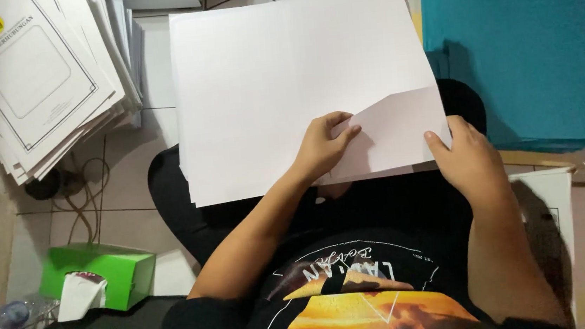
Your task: Folding paper documents and inserting them into white folders
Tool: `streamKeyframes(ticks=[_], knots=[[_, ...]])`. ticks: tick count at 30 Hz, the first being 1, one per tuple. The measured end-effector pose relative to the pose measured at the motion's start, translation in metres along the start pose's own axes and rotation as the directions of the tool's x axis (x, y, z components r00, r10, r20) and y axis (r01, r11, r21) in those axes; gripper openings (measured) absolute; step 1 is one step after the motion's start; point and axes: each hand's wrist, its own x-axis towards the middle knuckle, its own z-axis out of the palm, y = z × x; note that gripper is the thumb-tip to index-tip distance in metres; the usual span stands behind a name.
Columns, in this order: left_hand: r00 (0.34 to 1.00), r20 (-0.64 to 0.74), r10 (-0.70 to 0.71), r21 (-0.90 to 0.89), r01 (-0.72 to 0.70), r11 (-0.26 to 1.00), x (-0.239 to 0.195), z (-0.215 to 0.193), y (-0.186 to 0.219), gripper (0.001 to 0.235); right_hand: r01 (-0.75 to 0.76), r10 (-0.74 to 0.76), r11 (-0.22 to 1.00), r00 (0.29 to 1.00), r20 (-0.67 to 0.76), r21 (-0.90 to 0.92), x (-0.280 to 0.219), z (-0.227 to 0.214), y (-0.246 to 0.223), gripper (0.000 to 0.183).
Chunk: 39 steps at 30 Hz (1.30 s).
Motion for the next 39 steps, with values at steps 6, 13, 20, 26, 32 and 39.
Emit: streamKeyframes(ticks=[6, 13, 20, 26, 32, 39], knots=[[0.888, -0.230, 0.398, 0.340, -0.309, 0.888, 0.004, -0.018, -0.006, 0.046, 0.229, -0.135, 0.947, 0.919, -0.369, 0.225, 0.019, -0.003, -0.006, 0.025], [0.996, -0.073, 0.049, 0.144, -0.038, 0.989, -0.011, -0.097, -0.016, 0.030, 0.528, -0.379, 0.601, 0.849, -0.368, 0.599, 0.000, -0.018, -0.063, 0.037], [0.997, -0.073, -0.011, -0.937, -0.065, 0.343, -0.045, -0.179, -0.006, 0.110, 0.623, -0.672, 0.730, 0.729, 0.130, 0.282, 0.031, 0.098, -0.119, 0.084], [0.888, -0.431, 0.159, -0.015, -0.183, 0.983, -0.066, -0.219, 0.022, 0.087, 0.694, -0.707, 0.628, 0.698, 0.115, -0.351, 0.046, 0.140, -0.104, 0.071], [0.952, 0.006, 0.305, 0.740, -0.209, 0.639, 0.086, -0.143, -0.014, 0.054, 0.716, -0.727, 0.618, 0.678, 0.111, -0.325, 0.043, 0.139, -0.107, 0.071], [0.909, -0.103, 0.405, 0.886, -0.102, 0.453, 0.163, -0.127, -0.099, 0.054, 0.733, -0.724, 0.590, 0.666, 0.181, -0.338, 0.072, 0.133, -0.118, 0.068]])
